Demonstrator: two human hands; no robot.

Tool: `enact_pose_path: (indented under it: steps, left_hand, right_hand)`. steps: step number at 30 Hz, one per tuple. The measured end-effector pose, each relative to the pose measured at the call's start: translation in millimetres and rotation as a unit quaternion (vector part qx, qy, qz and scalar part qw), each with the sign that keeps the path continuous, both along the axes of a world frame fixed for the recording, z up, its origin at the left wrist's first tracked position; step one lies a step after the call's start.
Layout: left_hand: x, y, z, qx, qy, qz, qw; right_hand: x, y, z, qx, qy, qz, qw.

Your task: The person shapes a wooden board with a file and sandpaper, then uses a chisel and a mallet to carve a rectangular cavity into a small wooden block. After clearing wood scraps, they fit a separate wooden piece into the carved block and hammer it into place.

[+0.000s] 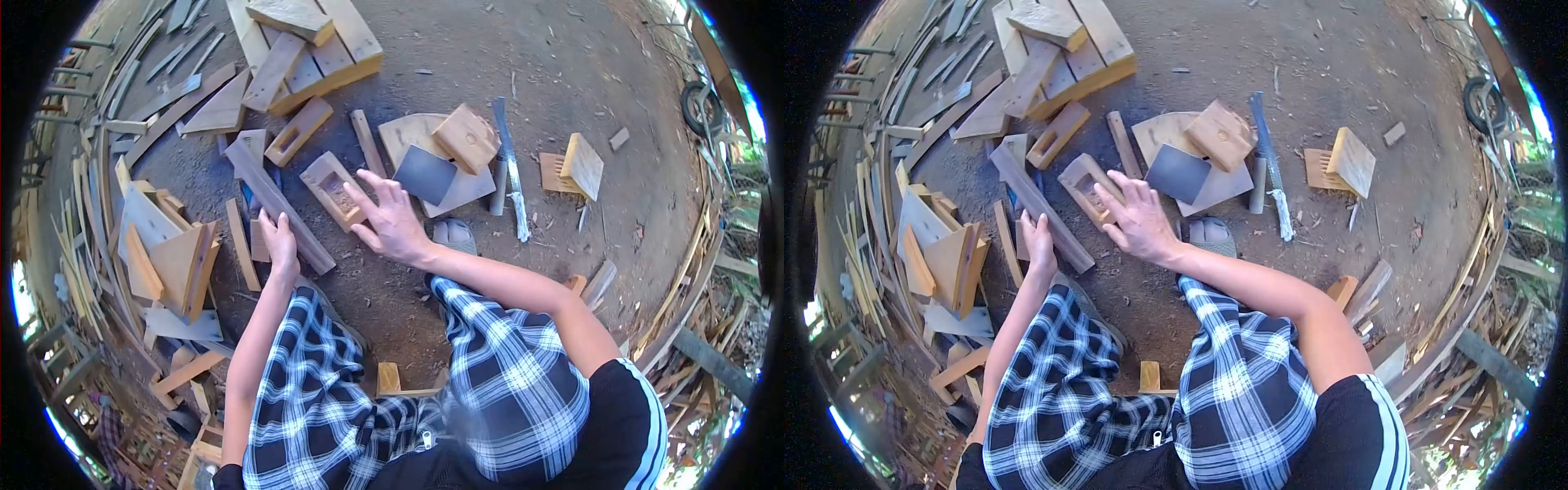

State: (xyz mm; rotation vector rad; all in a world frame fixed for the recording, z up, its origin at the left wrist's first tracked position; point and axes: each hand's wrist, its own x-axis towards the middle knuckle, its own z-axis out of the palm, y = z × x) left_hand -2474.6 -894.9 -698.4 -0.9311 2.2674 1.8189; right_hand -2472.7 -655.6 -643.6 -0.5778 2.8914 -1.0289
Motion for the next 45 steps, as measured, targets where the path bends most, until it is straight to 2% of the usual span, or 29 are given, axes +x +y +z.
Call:
enact_pose_path:
  steps: [2,4,5,6,7,8,10,12,14,16,18,21,22,24,25,26,31,33,36,37,40,42,44,45]
  left_hand:
    - [4.8,5.2,4.4,-0.03,0.001,-0.008,1.0]
    - [12.6,13.0,17.5,-0.061,0.002,-0.008,0.998]
    - [15.7,21.4,30.5,-0.142,0.023,-0.024,0.989]
    - [18.7,26.0,39.1,-0.222,0.046,-0.04,0.973]
    - [22.0,26.1,43.0,-0.265,0.088,-0.119,0.953]
    - [21.1,31.9,48.6,-0.265,0.089,-0.118,0.953]
    - [19.4,53.8,61.5,-0.373,0.159,-0.34,0.848]
    - [14.2,77.6,58.3,-0.388,0.167,-0.365,0.83]
    - [5.1,90.4,49.6,-0.396,0.181,-0.394,0.81]
    - [-6.1,92.1,35.8,-0.44,0.122,-0.413,0.788]
    - [-19.0,80.9,35.9,-0.447,0.144,-0.454,0.757]
    - [-34.9,64.8,52.3,-0.469,0.083,-0.528,0.703]
    - [-39.8,60.8,66.5,-0.459,0.068,-0.554,0.691]
    - [-37.5,60.5,107.5,-0.444,0.144,-0.53,0.708]
    - [-28.1,59.7,140.1,-0.289,0.161,-0.445,0.832]
    - [-21.1,59.5,161.0,-0.116,0.163,-0.347,0.916]
    - [-9.2,69.3,154.0,-0.079,0.159,-0.408,0.895]
    - [7.4,66.9,154.8,-0.07,0.156,-0.405,0.898]
    - [12.8,64.2,161.2,-0.074,0.174,-0.394,0.899]
    - [12.4,63.0,163.8,-0.077,0.181,-0.393,0.898]
    - [9.7,63.7,165.6,-0.081,0.201,-0.385,0.897]
    - [13.4,55.9,170.8,-0.092,0.204,-0.378,0.899]
    - [13.5,47.9,178.4,-0.105,0.212,-0.373,0.897]
    - [12.6,45.0,182.4,-0.111,0.218,-0.371,0.896]
  right_hand:
    - [-4.9,29.2,16.5,0.001,0.076,-0.014,0.997]
    - [-17.4,72.7,26.9,0.057,0.115,-0.121,0.984]
    - [-26.9,92.9,38.8,0.085,0.118,-0.182,0.973]
    - [-32.0,115.6,27.5,0.111,0.137,-0.228,0.958]
    - [-37.3,136.1,19.2,0.175,0.13,-0.234,0.947]
    - [-40.3,148.0,5.0,0.175,0.132,-0.234,0.947]
    - [-41.3,156.5,-9.4,0.169,0.008,-0.198,0.966]
    - [-43.8,144.0,-7.9,0.205,-0.016,-0.199,0.958]
    - [-44.1,122.7,-5.7,0.162,-0.013,-0.2,0.966]
    - [-40.2,100.8,-10.9,0.138,-0.001,-0.185,0.973]
    - [-39.7,92.2,-10.4,0.118,0.019,-0.186,0.975]
    - [-35.1,92.9,-10.3,0.131,-0.008,-0.188,0.973]
    - [-31.8,93.8,-12.0,0.112,0.033,-0.186,0.975]
    - [-22.7,100.5,-8.0,0.099,0.077,-0.19,0.974]
    - [-12.8,105.7,-1.1,0.098,0.085,-0.187,0.974]
    - [-2.1,112.5,2.9,0.098,0.089,-0.189,0.973]
    - [59.7,159.9,-17.7,0.128,0.06,-0.279,0.95]
    - [78.6,176.8,-29.2,0.164,0.045,-0.357,0.919]
    - [86.9,196.6,-31.2,0.216,0.024,-0.329,0.919]
    - [84.1,202.7,-29.2,0.189,-0.003,-0.288,0.939]
    - [71.4,196.1,-29.0,0.201,0.019,-0.276,0.94]
    - [66.6,187.0,-37.7,0.234,0.032,-0.278,0.931]
    - [64.0,179.1,-45.6,0.271,-0.017,-0.296,0.916]
    - [61.8,176.6,-41.8,0.217,-0.051,-0.32,0.921]
